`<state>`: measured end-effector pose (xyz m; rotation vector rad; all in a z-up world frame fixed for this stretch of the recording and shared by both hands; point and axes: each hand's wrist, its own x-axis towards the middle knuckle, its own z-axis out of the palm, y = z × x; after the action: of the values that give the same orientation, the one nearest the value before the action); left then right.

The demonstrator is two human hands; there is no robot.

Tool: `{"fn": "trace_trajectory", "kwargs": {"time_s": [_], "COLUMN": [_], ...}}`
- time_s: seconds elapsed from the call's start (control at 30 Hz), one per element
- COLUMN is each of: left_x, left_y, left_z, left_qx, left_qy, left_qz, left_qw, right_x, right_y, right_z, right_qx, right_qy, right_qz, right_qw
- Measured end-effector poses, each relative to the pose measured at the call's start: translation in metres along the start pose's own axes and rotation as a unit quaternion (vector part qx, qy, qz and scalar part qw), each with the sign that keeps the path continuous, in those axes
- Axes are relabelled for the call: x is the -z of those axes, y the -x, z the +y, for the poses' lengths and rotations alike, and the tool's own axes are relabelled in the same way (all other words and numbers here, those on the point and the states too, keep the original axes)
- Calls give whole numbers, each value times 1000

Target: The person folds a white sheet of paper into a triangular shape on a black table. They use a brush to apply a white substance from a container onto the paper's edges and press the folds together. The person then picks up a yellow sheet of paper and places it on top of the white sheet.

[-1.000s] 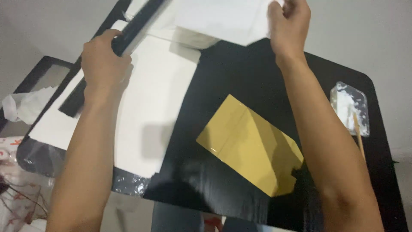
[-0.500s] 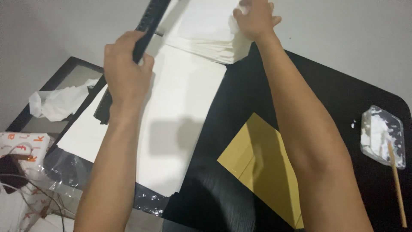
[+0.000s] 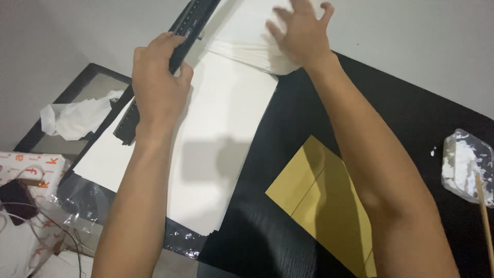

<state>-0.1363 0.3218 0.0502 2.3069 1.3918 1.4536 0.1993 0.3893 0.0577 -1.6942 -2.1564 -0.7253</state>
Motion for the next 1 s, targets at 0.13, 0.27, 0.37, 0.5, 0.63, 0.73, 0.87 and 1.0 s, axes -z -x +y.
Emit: {"fn": "trace_trajectory", "kwargs": {"time_s": [0.13,0.27,0.37,0.5,0.63,0.73,0.87,1.0], "left_x": [5,13,20,26,26,26,22,24], "left_y": [0,-1,-3,-3,0,2,3,3], "left_z": [5,14,24,31,39,40,34,33], "left_qx": [-43,-19,-29,-67,-81,-95,-86,-82], "left_qy": [3,-3,9,17,11,23,4,-8], "left_qz": [16,5,8,39,55,62,46,30], "left_qw": [999,1000,1000,997,995,993,995,996], "right_x": [-22,5,54,95,95,76,63,42], "right_y": [16,22,51,116,140,152,156,163], "right_z": [5,-23,-77,-136,-143,-133,-122,-114], "right_qx": [57,74,119,271,333,380,383,369], "right_qy": [83,75,-104,-250,-184,-170,-272,-320], "right_qz": [46,33,-89,-315,-324,-114,-142,-179], "right_qw": [994,994,983,875,866,902,872,854]}}
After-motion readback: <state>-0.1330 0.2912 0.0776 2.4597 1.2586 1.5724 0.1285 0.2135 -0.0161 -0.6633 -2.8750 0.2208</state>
